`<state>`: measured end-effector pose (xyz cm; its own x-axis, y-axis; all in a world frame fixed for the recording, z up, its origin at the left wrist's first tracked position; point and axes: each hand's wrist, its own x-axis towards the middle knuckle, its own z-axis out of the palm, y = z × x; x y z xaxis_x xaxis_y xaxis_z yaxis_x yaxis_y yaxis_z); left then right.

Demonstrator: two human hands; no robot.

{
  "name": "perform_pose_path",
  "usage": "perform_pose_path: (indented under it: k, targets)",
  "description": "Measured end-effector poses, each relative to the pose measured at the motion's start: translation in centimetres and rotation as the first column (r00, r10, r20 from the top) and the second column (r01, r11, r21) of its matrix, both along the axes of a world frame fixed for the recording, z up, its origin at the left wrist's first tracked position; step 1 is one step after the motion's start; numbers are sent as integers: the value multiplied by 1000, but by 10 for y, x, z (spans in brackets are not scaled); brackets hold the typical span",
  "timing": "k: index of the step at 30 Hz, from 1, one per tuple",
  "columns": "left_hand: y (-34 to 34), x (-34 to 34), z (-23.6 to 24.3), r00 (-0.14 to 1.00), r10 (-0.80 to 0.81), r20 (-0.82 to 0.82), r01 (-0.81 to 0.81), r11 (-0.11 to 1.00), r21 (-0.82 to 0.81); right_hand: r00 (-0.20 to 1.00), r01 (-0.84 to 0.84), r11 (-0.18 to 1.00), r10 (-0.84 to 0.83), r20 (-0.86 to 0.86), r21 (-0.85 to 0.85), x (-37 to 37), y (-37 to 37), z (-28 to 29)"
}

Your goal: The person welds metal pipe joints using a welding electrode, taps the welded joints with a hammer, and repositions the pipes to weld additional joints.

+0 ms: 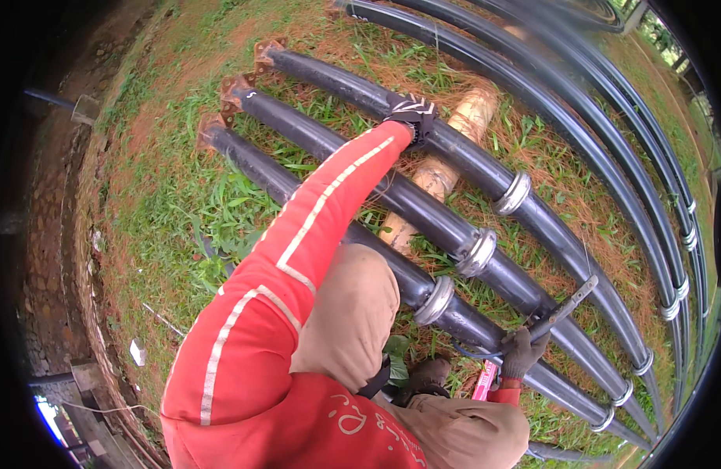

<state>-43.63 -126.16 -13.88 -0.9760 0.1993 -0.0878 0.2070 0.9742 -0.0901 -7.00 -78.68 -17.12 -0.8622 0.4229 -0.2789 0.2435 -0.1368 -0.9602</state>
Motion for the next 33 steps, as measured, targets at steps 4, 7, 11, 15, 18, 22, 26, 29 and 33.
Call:
perform_pose_path:
  k: [4, 7, 11, 15, 18, 22, 26, 29, 33]
  targets:
    - [1, 24, 11, 993, -111, -32, 113, 989, 96, 1000, -9, 1000, 9, 2, 21, -3, 1, -4]
    - [-4, 49, 2, 967, -182, -178, 197, 978, 72, 1000, -24, 1000, 24, -8, 10, -8, -5, -2]
    - [-5, 102, 9, 803, -394, -447, 493, 860, 129, 1000, -14, 1000, 13, -28, -10, -9, -7, 6]
    - [-2, 139, 31, 930, -153, -334, 304, 831, 466, 1000, -22, 1000, 22, -9, -9, -5, -1, 2]
    - [2, 151, 42, 941, 123, -317, 39, 887, 461, 1000, -22, 999, 22, -10, -31, -4, 3, -7]
    - [-13, 150, 31, 954, 261, -150, -217, 940, 262, 1000, -10, 999, 9, -24, -48, -4, 1, -7]
    - [-22, 141, 11, 966, 227, -126, -202, 962, 183, 999, -38, 998, 37, -21, -59, -5, 1, -5]
    - [-16, 143, 16, 961, 223, -162, -156, 924, 349, 1000, -24, 997, 23, -7, -71, -5, -2, -1]
    - [-5, 144, 39, 957, 258, -133, -151, 835, 529, 999, -14, 1000, 15, 31, -23, -6, -2, 7]
